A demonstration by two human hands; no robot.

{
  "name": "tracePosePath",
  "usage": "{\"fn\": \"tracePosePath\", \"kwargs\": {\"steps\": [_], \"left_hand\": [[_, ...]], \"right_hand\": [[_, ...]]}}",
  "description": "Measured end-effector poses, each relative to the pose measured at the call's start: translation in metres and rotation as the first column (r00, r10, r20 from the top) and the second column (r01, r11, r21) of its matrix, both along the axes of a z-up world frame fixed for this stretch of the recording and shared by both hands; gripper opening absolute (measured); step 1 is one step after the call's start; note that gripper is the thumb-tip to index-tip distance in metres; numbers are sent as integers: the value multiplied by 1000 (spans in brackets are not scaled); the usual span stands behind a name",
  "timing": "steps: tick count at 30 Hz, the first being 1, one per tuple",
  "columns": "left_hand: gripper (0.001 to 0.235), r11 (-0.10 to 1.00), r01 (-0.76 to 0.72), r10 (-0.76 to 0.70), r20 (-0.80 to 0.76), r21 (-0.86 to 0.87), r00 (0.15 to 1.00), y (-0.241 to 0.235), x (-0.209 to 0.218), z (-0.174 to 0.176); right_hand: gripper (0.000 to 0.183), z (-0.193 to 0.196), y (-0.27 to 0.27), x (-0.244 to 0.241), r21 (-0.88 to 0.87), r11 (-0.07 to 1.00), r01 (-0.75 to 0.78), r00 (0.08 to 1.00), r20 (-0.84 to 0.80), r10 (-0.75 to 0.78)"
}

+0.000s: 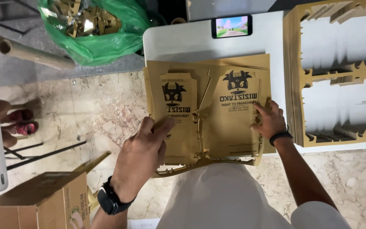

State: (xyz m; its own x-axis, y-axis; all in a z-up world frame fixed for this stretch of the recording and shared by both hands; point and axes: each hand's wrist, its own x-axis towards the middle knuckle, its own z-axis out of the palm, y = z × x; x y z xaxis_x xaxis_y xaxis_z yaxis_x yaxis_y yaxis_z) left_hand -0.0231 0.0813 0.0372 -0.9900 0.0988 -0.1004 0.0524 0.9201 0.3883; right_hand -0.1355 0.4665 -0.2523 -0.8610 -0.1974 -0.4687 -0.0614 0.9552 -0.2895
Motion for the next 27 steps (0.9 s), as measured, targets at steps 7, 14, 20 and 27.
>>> {"fn": "tracePosePath", "kwargs": {"steps": [7,14,20,27], "left_hand": [[39,998,52,-54,-92,-28,994,8,22,21],[46,984,24,-43,-105,-176,994,3,39,15],[55,965,-4,9,21,-262,1000,-5,35,9],[53,952,-18,36,51,-306,998,-23,28,-2]], "right_hand": [[82,-7,9,-5,-4,1000,-17,996,84,17],[57,-25,24,1,-14,999,-51,999,9,51],[48,-18,48,7,-282,957,70,994,95,-45],[49,44,71,14,-281,959,26,992,127,10]]}}
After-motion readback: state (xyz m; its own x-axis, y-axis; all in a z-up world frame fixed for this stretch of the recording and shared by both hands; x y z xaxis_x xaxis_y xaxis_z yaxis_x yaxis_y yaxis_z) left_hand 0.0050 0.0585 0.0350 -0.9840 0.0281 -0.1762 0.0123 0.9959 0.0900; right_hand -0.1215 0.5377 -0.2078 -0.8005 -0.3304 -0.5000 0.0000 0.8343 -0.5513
